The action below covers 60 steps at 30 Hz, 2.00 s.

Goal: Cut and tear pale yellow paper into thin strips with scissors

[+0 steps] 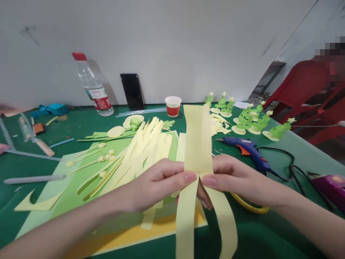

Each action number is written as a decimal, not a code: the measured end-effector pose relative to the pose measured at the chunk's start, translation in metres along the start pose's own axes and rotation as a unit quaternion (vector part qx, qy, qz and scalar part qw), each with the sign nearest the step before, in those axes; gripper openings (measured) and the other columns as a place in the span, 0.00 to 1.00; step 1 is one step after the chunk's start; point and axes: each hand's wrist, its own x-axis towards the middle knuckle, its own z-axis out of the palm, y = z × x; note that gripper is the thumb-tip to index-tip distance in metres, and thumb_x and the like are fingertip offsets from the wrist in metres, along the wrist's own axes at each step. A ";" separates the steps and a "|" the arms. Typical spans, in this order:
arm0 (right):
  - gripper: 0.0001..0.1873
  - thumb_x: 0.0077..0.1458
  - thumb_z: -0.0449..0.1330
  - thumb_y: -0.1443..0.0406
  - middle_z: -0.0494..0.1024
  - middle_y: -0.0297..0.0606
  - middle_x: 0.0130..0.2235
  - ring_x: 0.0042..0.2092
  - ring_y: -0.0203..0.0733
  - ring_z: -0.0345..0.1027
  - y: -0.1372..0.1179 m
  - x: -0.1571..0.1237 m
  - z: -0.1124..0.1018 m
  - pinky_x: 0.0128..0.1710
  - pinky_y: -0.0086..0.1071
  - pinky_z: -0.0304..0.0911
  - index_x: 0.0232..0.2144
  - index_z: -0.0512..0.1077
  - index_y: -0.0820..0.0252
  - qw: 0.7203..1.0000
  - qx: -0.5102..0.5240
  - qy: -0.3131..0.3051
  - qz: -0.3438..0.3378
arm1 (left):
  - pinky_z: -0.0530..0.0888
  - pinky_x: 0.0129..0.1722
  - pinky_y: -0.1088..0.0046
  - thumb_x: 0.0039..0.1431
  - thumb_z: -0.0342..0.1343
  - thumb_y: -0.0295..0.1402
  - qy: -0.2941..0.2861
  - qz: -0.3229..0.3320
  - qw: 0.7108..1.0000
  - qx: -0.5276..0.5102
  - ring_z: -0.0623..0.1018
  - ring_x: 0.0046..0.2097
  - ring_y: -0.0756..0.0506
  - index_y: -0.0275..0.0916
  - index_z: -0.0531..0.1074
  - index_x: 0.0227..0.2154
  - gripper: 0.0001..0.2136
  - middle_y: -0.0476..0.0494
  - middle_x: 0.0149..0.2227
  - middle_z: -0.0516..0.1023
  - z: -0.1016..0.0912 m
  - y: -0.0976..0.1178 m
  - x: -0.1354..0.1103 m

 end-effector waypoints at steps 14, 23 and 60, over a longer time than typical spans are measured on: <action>0.12 0.52 0.54 0.61 0.66 0.31 0.24 0.29 0.33 0.60 0.002 0.002 -0.001 0.32 0.26 0.57 0.22 0.68 0.62 0.999 -0.028 0.034 0.001 | 0.60 0.22 0.79 0.56 0.45 0.33 0.057 0.003 0.997 -0.050 0.62 0.23 0.53 0.37 0.65 0.21 0.11 0.53 0.20 0.61 0.002 -0.002 0.000; 0.14 0.52 0.53 0.63 0.63 0.31 0.22 0.26 0.32 0.57 0.009 0.002 -0.002 0.27 0.26 0.54 0.17 0.64 0.62 0.994 -0.065 0.085 -0.014 | 0.60 0.21 0.77 0.56 0.44 0.36 0.130 0.000 0.991 -0.023 0.62 0.22 0.53 0.39 0.57 0.16 0.14 0.54 0.18 0.60 0.004 -0.006 0.001; 0.10 0.54 0.53 0.62 0.67 0.33 0.27 0.31 0.32 0.58 0.005 -0.002 -0.005 0.30 0.24 0.57 0.29 0.72 0.60 0.996 -0.067 -0.012 -0.063 | 0.55 0.21 0.80 0.55 0.42 0.24 0.010 0.089 0.994 0.062 0.55 0.22 0.55 0.37 0.57 0.19 0.10 0.55 0.19 0.53 0.002 0.000 -0.005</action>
